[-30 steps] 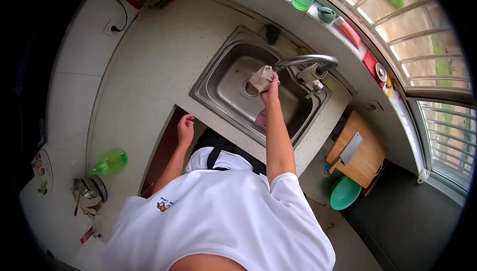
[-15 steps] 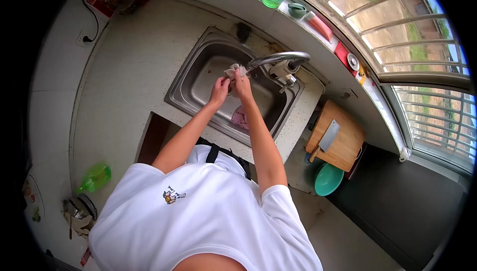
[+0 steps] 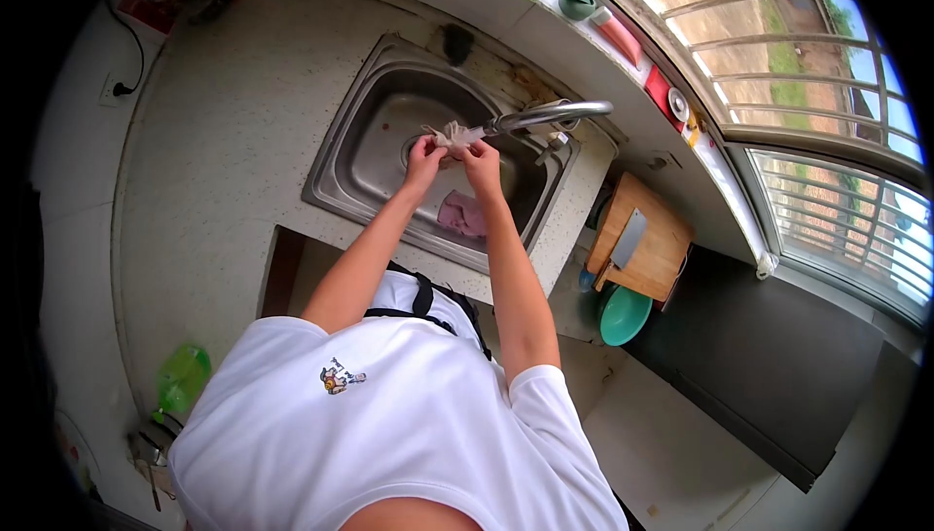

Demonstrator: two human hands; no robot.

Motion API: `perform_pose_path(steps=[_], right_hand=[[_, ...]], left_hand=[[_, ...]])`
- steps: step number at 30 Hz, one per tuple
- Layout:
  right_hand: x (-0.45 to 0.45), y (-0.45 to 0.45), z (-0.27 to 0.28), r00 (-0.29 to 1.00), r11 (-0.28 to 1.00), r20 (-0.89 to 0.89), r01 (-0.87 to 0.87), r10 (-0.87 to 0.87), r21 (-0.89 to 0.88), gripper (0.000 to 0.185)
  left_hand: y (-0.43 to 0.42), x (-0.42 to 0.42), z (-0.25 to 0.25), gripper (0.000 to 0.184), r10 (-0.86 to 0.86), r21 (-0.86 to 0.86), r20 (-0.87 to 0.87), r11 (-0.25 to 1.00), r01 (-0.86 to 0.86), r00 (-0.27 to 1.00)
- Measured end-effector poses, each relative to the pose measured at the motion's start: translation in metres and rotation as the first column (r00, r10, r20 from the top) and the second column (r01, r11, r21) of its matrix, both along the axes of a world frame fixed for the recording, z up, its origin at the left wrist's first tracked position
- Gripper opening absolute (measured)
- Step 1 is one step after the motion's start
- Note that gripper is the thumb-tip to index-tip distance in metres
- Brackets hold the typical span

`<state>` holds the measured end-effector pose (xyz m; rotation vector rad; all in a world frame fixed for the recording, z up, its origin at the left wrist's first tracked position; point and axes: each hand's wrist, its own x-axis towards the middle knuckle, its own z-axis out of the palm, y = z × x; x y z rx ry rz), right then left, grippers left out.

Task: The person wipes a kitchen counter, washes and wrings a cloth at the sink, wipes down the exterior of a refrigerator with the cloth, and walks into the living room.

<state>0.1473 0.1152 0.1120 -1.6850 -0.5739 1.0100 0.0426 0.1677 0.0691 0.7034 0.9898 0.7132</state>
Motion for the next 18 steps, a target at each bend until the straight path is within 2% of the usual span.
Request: perform_pose_path(steps=[1,2,3,5,6,7,8,9,12,13,15,16,17,18], right_hand=[[-0.003,-0.001,0.001,0.995,0.999,0.098,-0.028,0.03,-0.019,0.015],[-0.004,0.001,0.001,0.995,0.999,0.1,-0.028,0.03,-0.025,0.015],[-0.003,0.002,-0.006,0.985,0.999,0.169,0.028,-0.021,-0.038,0.016],[0.0,0.003,-0.019,0.958,0.988,0.255,0.147,-0.131,-0.045,0.015],[0.006,0.003,-0.037,0.948,0.967,0.199,0.255,-0.248,-0.008,0.013],[0.005,0.004,-0.031,0.947,0.949,0.075,0.315,-0.313,-0.023,0.012],[0.006,0.004,-0.025,0.926,0.927,-0.049,0.373,-0.375,-0.045,0.012],[0.01,0.002,-0.024,0.961,0.972,0.149,0.237,-0.234,0.0,0.012],[0.006,0.008,-0.025,0.974,0.982,0.125,0.187,-0.188,0.026,0.014],[0.004,0.009,-0.023,0.974,0.982,0.127,0.185,-0.186,0.023,0.014],[-0.002,0.015,-0.022,0.939,0.949,-0.156,0.315,-0.308,0.023,0.017],[-0.004,0.014,-0.027,0.938,0.949,-0.156,0.315,-0.308,0.02,0.017],[-0.005,0.013,-0.031,0.975,0.978,-0.101,0.201,-0.196,0.047,0.017],[-0.007,0.011,-0.034,0.996,0.994,-0.042,0.084,-0.081,0.066,0.017]], left_hand=[[-0.001,-0.001,0.0,0.019,-0.009,0.001,0.06,1.0,0.009,0.998],[-0.001,-0.003,-0.001,0.019,-0.016,0.005,0.119,1.0,0.016,0.993],[-0.001,-0.007,-0.001,0.019,-0.015,-0.002,0.122,1.0,0.015,0.992],[-0.001,-0.02,-0.002,0.02,-0.011,-0.125,0.199,0.991,0.037,0.98],[0.0,-0.028,-0.007,0.02,-0.005,-0.136,0.198,0.99,0.032,0.98],[0.003,-0.037,-0.013,0.017,0.08,-0.254,0.185,0.967,-0.031,0.979],[0.005,-0.045,-0.019,0.015,0.161,-0.365,0.162,0.926,-0.093,0.973],[0.007,-0.051,-0.021,0.017,0.189,-0.359,0.045,0.919,-0.16,0.981],[0.012,-0.076,-0.011,0.022,0.004,-0.465,-0.179,0.881,-0.089,0.984],[0.01,-0.081,-0.027,0.022,0.005,-0.469,-0.178,0.879,-0.089,0.984],[0.004,-0.085,-0.061,0.029,-0.178,-0.396,-0.185,0.913,0.093,0.966],[-0.001,-0.078,-0.069,0.029,-0.179,-0.399,-0.186,0.912,0.092,0.966],[-0.008,-0.065,-0.076,0.032,-0.079,-0.117,-0.518,0.993,0.02,0.852],[-0.014,-0.053,-0.078,0.034,0.111,0.183,-0.753,0.982,0.045,0.649]])
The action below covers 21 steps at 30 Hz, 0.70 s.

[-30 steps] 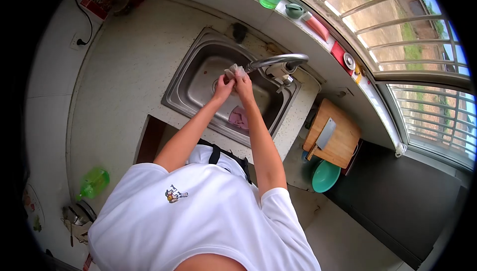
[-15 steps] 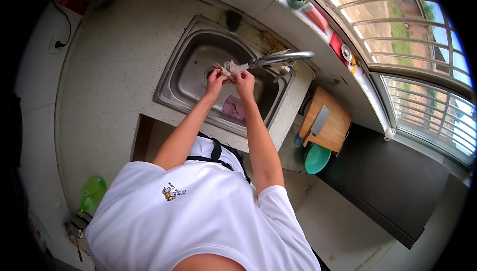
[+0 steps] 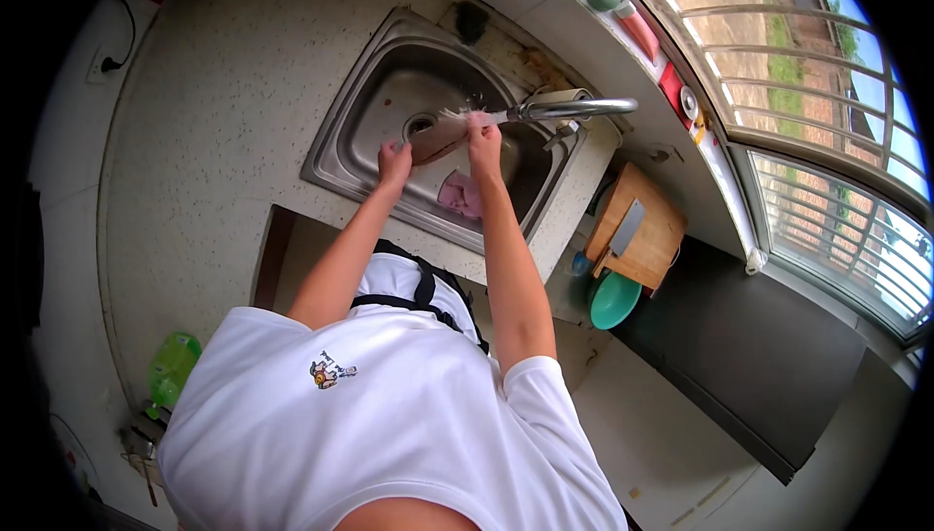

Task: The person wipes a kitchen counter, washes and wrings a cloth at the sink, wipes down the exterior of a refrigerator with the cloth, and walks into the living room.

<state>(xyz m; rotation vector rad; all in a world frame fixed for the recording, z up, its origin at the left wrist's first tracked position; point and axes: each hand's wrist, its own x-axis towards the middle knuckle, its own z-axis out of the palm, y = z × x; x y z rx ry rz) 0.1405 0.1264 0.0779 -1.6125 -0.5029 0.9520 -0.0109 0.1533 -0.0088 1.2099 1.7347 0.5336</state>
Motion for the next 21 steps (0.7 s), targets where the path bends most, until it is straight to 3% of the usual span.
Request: perform_pose_path(steps=[1,3,4,6,7,8,9,10,11,12,13,14,16,18,20,21], right_hand=[[-0.011,0.0,-0.005,1.0,0.998,-0.026,0.002,0.0,0.058,0.017],[-0.026,-0.001,0.002,0.995,0.995,0.079,-0.071,0.065,0.075,0.014],[-0.034,-0.001,0.008,0.985,0.996,0.16,-0.079,0.07,0.05,0.014],[-0.047,-0.005,0.018,0.988,0.995,0.131,-0.089,0.084,0.032,0.013],[-0.05,-0.007,0.022,0.988,0.994,0.122,-0.102,0.097,0.032,0.014],[-0.052,-0.01,0.026,0.988,0.993,0.115,-0.111,0.107,0.029,0.014],[-0.052,-0.011,0.032,0.965,0.991,0.234,-0.13,0.119,0.03,0.016],[-0.05,-0.011,0.038,0.963,0.992,0.243,-0.124,0.113,0.028,0.016],[-0.049,-0.012,0.043,0.951,0.999,0.306,-0.044,0.043,-0.005,0.021],[-0.05,-0.012,0.046,0.93,0.999,0.367,0.039,-0.025,-0.031,0.027],[-0.044,-0.01,0.044,0.84,0.998,0.54,-0.016,0.046,-0.06,0.037],[-0.042,-0.015,0.043,0.842,0.998,0.539,-0.001,0.033,-0.061,0.037],[-0.04,-0.015,0.058,0.573,0.981,0.797,-0.115,0.194,-0.156,0.042],[-0.035,-0.016,0.063,0.567,0.984,0.804,-0.101,0.179,-0.148,0.033],[-0.029,-0.017,0.059,0.569,0.977,0.803,-0.008,0.179,-0.211,0.021],[-0.026,-0.017,0.055,0.618,0.987,0.78,0.04,0.098,-0.156,0.012]], left_hand=[[0.008,0.002,0.029,0.035,0.066,-0.173,0.505,0.985,0.026,0.861],[0.023,0.005,0.106,0.031,0.231,-0.458,0.718,0.867,0.196,0.657],[0.023,0.011,0.092,0.031,0.234,-0.462,0.717,0.865,0.196,0.656],[0.029,0.024,0.075,0.028,0.411,-0.522,0.845,0.771,0.364,0.342],[0.027,0.031,0.071,0.023,0.31,-0.446,0.857,0.846,0.291,0.412],[0.028,0.033,0.067,0.023,0.307,-0.445,0.86,0.842,0.304,0.409],[0.03,0.032,0.066,0.021,0.288,-0.423,0.862,0.863,0.278,0.417],[0.033,0.035,0.067,0.02,0.269,-0.396,0.865,0.884,0.249,0.423],[0.032,0.038,0.067,0.017,0.339,-0.433,0.877,0.865,0.253,0.341],[0.032,0.041,0.059,0.017,0.335,-0.432,0.878,0.864,0.26,0.343],[0.031,0.043,0.048,0.023,0.317,-0.424,0.888,0.845,0.326,0.334],[0.028,0.044,0.037,0.031,0.3,-0.417,0.896,0.819,0.394,0.327],[0.028,0.048,0.051,0.023,0.34,-0.445,0.886,0.813,0.376,0.314],[0.034,0.045,0.067,0.025,0.291,-0.408,0.908,0.779,0.476,0.302],[0.032,0.047,0.076,0.025,0.29,-0.385,0.92,0.795,0.468,0.263],[0.028,0.048,0.082,0.025,0.269,-0.384,0.916,0.804,0.455,0.297]])
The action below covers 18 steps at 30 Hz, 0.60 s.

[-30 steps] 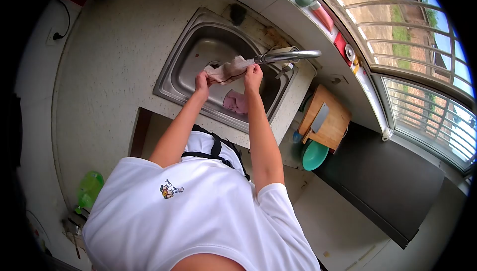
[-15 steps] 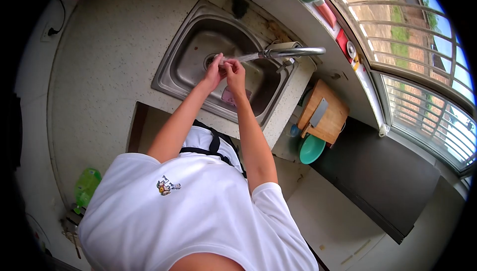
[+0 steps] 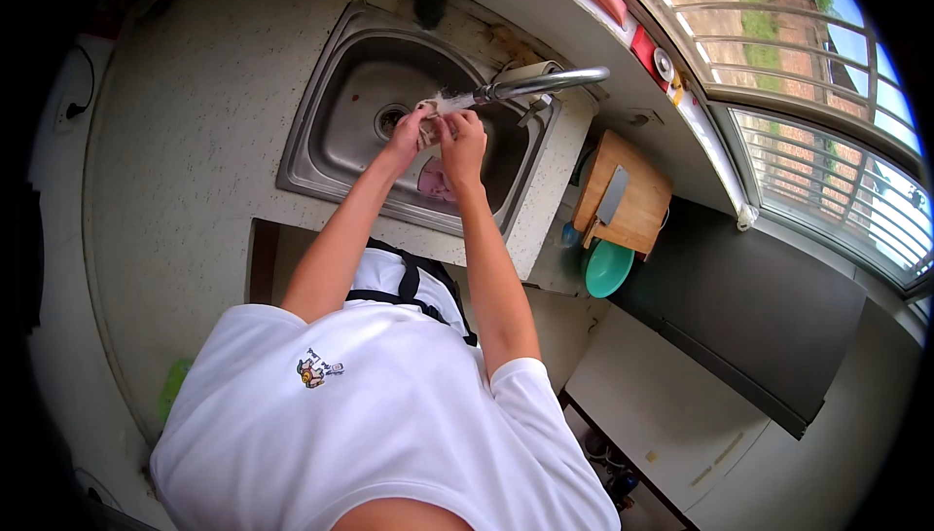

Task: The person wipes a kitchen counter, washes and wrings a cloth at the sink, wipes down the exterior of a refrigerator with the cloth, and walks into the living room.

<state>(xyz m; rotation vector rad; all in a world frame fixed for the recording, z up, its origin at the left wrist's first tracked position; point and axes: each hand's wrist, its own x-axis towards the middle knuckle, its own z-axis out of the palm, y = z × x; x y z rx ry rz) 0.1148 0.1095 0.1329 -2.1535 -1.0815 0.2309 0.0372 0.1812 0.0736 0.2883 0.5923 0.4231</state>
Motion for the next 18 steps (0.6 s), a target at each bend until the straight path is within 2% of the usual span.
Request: perform_pose_path(steps=[3,4,5,6,8,9,11,13,15,16,17,18], right_hand=[[0.012,0.0,-0.006,0.974,0.996,-0.228,0.015,0.006,0.09,0.014],[0.016,0.0,-0.01,0.974,0.996,-0.229,0.019,0.003,0.092,0.014],[0.02,0.003,-0.012,0.922,0.985,-0.387,0.061,0.005,0.159,0.017],[0.022,0.002,-0.015,0.846,0.969,-0.532,0.113,0.021,0.218,0.021],[0.025,-0.002,-0.021,0.823,0.971,-0.568,0.132,0.004,0.197,0.023],[0.026,-0.003,-0.024,0.796,0.975,-0.605,0.142,-0.009,0.172,0.025],[0.028,-0.004,-0.03,0.753,0.979,-0.658,0.156,-0.031,0.132,0.025],[0.03,-0.003,-0.037,0.705,0.982,-0.707,0.164,-0.05,0.094,0.025],[0.032,0.001,-0.042,0.561,0.958,-0.821,0.281,-0.112,0.062,0.023],[0.026,0.007,-0.033,0.557,0.96,-0.823,0.275,-0.109,0.058,0.023],[0.022,0.015,-0.023,0.476,0.942,-0.866,0.336,-0.154,0.018,0.023],[0.021,0.018,-0.021,0.39,0.918,-0.9,0.396,-0.196,-0.029,0.022]], left_hand=[[-0.004,-0.007,0.008,0.027,-0.01,0.014,-0.046,1.0,0.011,0.999],[-0.004,-0.01,0.006,0.026,-0.006,0.108,-0.083,0.994,0.015,0.996],[-0.004,-0.011,0.005,0.026,0.0,0.203,-0.118,0.979,0.024,0.993],[-0.004,-0.013,0.005,0.026,-0.005,0.205,-0.116,0.978,0.029,0.993],[-0.004,-0.014,0.004,0.03,0.073,0.263,-0.283,0.965,0.004,0.956],[-0.004,-0.013,0.0,0.03,0.078,0.26,-0.282,0.966,-0.002,0.956],[-0.005,-0.014,-0.009,0.033,0.191,0.422,-0.64,0.897,0.133,0.745],[-0.002,-0.02,-0.016,0.033,0.17,0.433,-0.636,0.886,0.166,0.753],[0.003,-0.024,-0.017,0.034,0.151,0.448,-0.633,0.871,0.2,0.759],[0.006,-0.028,-0.01,0.031,0.222,0.52,-0.628,0.833,0.19,0.746],[0.011,-0.031,-0.004,0.029,0.291,0.589,-0.617,0.788,0.183,0.731],[0.015,-0.033,0.0,0.029,0.292,0.586,-0.62,0.789,0.183,0.728]])
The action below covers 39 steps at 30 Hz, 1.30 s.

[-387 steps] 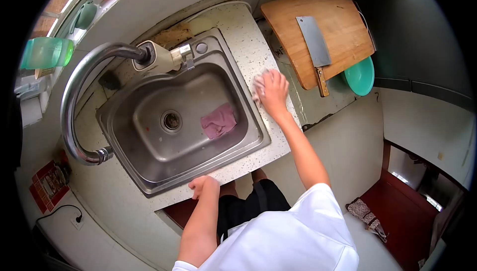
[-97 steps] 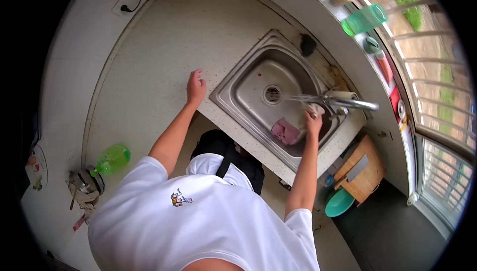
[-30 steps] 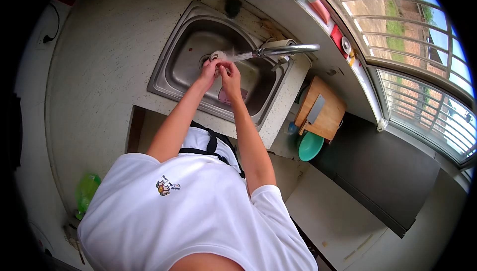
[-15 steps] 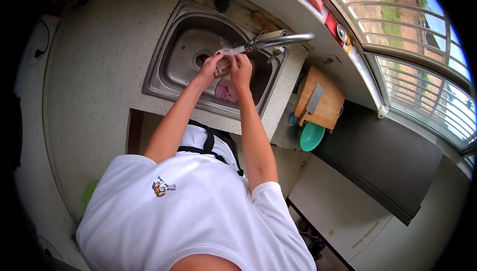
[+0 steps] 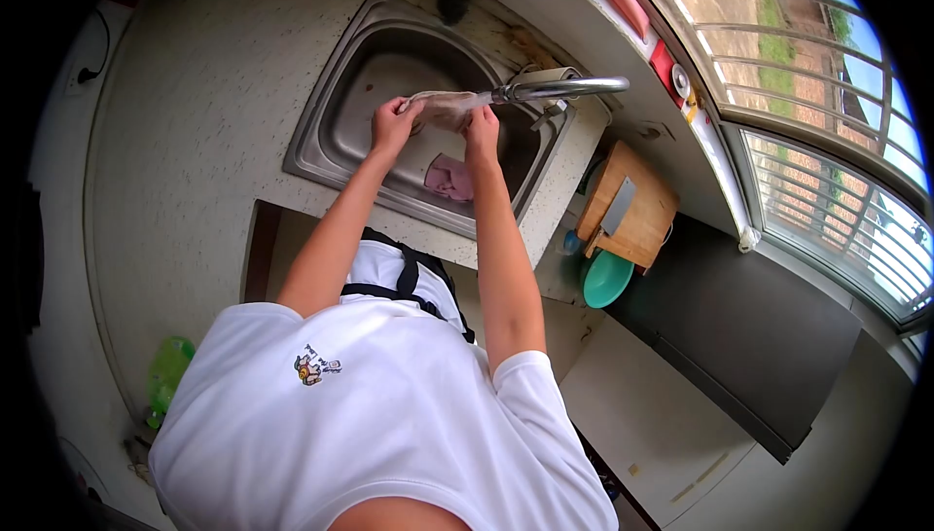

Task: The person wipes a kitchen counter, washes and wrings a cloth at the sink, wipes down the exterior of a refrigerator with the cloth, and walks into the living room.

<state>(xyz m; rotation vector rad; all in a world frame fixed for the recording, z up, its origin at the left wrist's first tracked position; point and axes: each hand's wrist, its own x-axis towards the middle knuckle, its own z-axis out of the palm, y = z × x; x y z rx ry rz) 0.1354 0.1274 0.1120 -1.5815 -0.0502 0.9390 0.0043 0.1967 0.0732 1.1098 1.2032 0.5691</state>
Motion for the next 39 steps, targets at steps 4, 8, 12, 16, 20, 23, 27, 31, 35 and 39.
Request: perform_pose_path(steps=[4,8,12,16,20,23,27,31,35,39], right_hand=[[0.006,0.006,-0.003,0.993,0.997,0.093,-0.078,0.076,0.013,0.022],[0.013,0.003,-0.025,0.856,0.948,0.409,-0.284,0.317,-0.14,0.025],[0.011,0.002,-0.011,0.986,0.996,0.157,-0.072,0.064,0.046,0.02],[0.027,-0.004,-0.011,0.993,0.997,0.093,-0.078,0.077,0.012,0.019],[0.022,0.004,0.004,0.989,0.974,-0.137,0.082,-0.053,0.212,0.02],[0.023,0.002,0.006,0.963,0.943,-0.255,0.161,-0.086,0.29,0.021],[0.023,-0.001,0.01,0.953,0.926,-0.289,0.184,-0.087,0.329,0.023],[0.022,-0.003,0.013,0.978,0.954,-0.2,0.117,-0.062,0.275,0.024],[0.008,-0.001,-0.008,0.95,0.929,-0.291,0.206,-0.114,0.309,0.029],[-0.016,-0.003,-0.003,0.906,0.923,-0.422,0.182,-0.024,0.338,0.04]], left_hand=[[0.028,0.005,0.004,0.028,-0.006,0.176,0.094,0.984,-0.011,0.996],[0.038,0.012,0.014,0.026,-0.08,0.27,0.107,0.962,0.048,0.991],[0.046,0.017,0.002,0.026,-0.128,0.308,0.161,0.948,0.073,0.979],[0.046,0.023,0.008,0.027,-0.186,0.289,0.208,0.95,0.121,0.96],[0.04,0.028,0.017,0.028,-0.181,0.172,0.224,0.975,0.144,0.958],[0.033,0.036,0.016,0.028,-0.131,0.162,0.273,0.983,0.089,0.953],[0.031,0.036,0.018,0.027,-0.205,0.149,0.163,0.972,0.181,0.965],[0.032,0.037,0.028,0.028,-0.246,0.117,0.063,0.964,0.238,0.967],[0.002,0.045,0.041,0.026,-0.014,0.414,0.033,0.91,-0.001,0.999],[-0.042,0.04,0.051,0.026,-0.123,0.378,-0.002,0.919,0.114,0.992]])
